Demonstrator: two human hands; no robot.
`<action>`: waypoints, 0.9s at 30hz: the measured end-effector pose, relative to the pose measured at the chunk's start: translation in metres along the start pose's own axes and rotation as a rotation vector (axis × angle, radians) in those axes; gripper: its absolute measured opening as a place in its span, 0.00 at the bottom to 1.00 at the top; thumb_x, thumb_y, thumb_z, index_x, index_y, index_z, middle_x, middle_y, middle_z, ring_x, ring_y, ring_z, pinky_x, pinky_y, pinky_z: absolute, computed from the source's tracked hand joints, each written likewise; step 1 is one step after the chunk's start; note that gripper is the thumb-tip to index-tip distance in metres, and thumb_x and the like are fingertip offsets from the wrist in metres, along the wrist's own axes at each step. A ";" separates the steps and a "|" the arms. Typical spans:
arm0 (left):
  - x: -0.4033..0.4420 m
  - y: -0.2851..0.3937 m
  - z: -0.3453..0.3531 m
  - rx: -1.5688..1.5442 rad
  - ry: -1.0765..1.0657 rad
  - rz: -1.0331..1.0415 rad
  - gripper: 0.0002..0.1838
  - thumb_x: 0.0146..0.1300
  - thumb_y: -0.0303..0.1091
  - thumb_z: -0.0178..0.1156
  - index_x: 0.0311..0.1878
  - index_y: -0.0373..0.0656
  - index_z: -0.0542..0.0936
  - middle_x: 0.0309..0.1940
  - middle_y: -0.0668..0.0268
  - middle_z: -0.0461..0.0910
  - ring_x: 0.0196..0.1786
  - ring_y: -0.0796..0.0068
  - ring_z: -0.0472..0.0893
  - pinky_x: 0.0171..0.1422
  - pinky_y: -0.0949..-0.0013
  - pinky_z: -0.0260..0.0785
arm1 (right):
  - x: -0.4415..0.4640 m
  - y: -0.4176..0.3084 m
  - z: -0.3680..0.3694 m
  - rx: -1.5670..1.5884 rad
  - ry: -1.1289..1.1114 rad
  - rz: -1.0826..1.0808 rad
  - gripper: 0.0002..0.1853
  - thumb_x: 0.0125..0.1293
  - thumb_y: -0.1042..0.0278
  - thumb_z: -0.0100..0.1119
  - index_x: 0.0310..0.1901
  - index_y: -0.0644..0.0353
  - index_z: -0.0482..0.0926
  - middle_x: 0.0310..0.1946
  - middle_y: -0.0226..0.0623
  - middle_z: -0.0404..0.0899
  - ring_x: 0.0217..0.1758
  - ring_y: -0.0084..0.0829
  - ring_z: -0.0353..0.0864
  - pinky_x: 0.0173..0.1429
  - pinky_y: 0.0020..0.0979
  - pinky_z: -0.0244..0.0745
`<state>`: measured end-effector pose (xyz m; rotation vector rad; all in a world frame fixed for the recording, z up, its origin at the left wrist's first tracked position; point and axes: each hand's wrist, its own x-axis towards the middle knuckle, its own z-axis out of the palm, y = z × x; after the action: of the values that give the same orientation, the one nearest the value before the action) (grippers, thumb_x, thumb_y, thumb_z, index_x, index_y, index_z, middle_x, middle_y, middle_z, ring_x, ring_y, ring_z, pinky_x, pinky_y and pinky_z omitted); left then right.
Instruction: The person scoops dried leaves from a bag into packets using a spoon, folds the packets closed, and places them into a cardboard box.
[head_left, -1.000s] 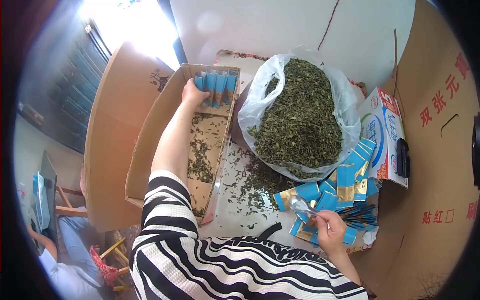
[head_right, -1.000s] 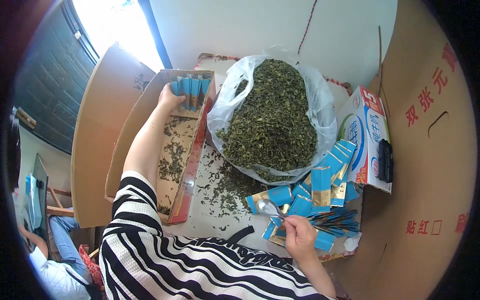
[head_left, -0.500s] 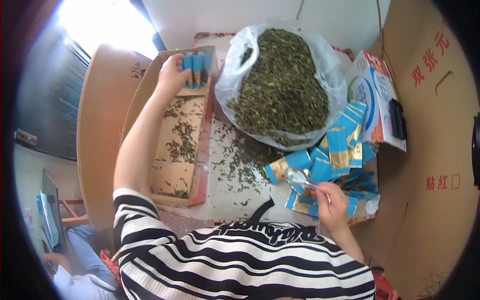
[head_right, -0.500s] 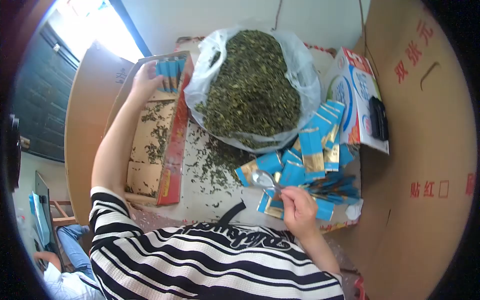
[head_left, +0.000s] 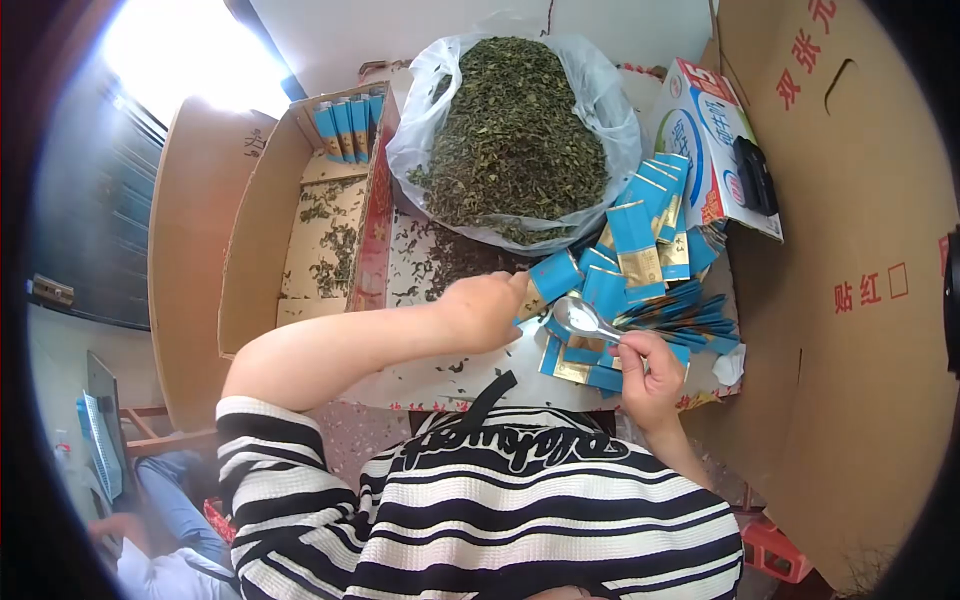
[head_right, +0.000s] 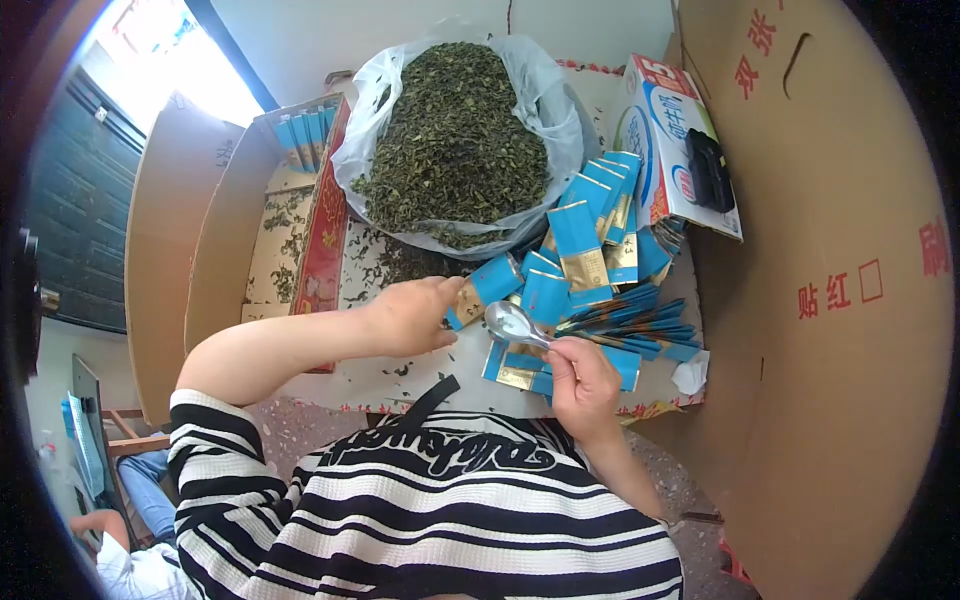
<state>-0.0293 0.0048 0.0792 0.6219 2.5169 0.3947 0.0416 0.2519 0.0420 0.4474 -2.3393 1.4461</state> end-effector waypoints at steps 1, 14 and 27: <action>0.007 0.004 0.009 0.008 0.009 -0.059 0.40 0.56 0.43 0.67 0.67 0.33 0.61 0.55 0.49 0.75 0.58 0.52 0.76 0.61 0.58 0.70 | -0.002 0.001 0.000 0.001 0.002 -0.003 0.05 0.61 0.83 0.60 0.38 0.65 0.79 0.31 0.41 0.82 0.32 0.33 0.83 0.37 0.28 0.76; 0.036 0.004 0.068 -0.221 0.470 -0.252 0.33 0.52 0.43 0.67 0.59 0.39 0.71 0.48 0.50 0.77 0.51 0.50 0.79 0.53 0.54 0.74 | -0.005 0.009 -0.005 0.070 0.022 0.006 0.04 0.63 0.81 0.60 0.39 0.65 0.79 0.32 0.39 0.82 0.32 0.28 0.83 0.37 0.25 0.76; -0.027 -0.015 0.077 -0.590 0.793 -0.146 0.35 0.50 0.32 0.69 0.62 0.38 0.69 0.50 0.54 0.75 0.51 0.59 0.78 0.57 0.62 0.70 | 0.083 -0.009 0.031 0.431 -0.153 0.386 0.08 0.68 0.72 0.57 0.43 0.68 0.78 0.33 0.38 0.83 0.32 0.26 0.84 0.38 0.25 0.78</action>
<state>0.0276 -0.0101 0.0208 0.0267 2.8833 1.4925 -0.0320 0.2134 0.0735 0.2222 -2.3113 2.1871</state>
